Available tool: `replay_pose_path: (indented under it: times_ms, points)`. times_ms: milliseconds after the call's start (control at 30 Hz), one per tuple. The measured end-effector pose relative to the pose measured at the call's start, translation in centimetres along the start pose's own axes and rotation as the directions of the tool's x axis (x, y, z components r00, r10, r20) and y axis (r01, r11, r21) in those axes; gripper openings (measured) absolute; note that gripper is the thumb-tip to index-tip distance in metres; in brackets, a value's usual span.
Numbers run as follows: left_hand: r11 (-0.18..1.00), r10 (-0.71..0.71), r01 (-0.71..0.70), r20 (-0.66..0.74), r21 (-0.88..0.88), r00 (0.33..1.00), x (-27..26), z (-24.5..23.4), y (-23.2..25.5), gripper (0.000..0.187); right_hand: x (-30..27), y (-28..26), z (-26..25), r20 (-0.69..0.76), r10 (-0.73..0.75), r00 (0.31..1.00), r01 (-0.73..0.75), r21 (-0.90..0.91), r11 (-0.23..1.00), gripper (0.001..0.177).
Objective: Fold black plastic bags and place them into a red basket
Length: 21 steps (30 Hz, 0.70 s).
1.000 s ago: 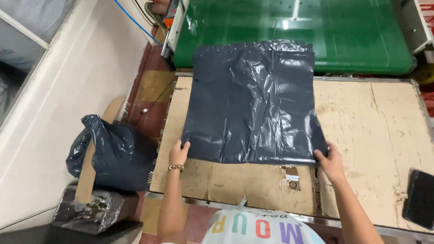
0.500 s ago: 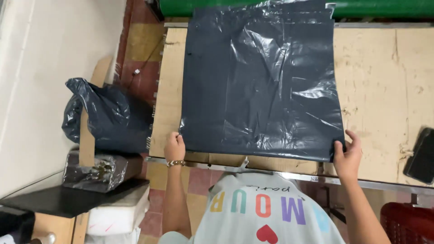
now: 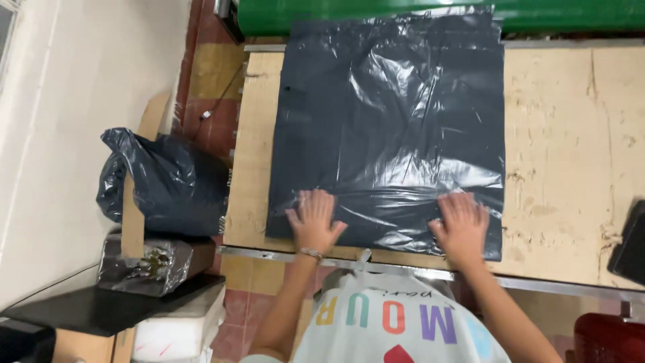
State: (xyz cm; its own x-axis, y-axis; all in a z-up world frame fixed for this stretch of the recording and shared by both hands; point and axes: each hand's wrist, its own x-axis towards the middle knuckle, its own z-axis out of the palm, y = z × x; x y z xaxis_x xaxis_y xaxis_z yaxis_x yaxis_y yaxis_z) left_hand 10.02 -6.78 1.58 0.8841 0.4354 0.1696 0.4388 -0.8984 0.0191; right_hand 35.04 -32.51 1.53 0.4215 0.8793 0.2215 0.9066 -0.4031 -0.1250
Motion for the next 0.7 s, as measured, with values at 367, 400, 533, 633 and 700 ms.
replay_pose_path:
  times_ms: [367,400,533,633,700]
  points:
    - [0.914,-0.379,0.38,-0.032,0.141,0.925,11.6,2.2,-2.2,0.088,8.9,5.1,3.1,-0.026,0.177,0.984,-0.179,-0.139,0.974,0.07]
    - [0.914,-0.379,0.381,-0.043,0.137,0.924,14.9,2.8,-1.8,0.088,11.7,5.2,2.8,-0.035,0.174,0.984,-0.178,-0.143,0.974,0.07]
    - [0.999,-0.012,0.012,-0.018,-0.037,1.0,21.6,3.0,1.5,0.073,16.5,1.6,3.6,-0.097,-0.068,0.993,0.064,-0.048,0.997,0.067]
    - [0.999,-0.029,0.031,0.093,-0.02,0.995,24.4,2.1,-0.7,0.076,19.0,5.2,4.6,-0.065,-0.085,0.994,0.078,-0.103,0.992,0.069]
    - [0.977,-0.214,0.214,0.113,0.018,0.97,26.7,2.6,-2.8,0.081,21.5,9.2,5.4,-0.077,0.046,0.996,-0.057,-0.151,0.987,0.073]
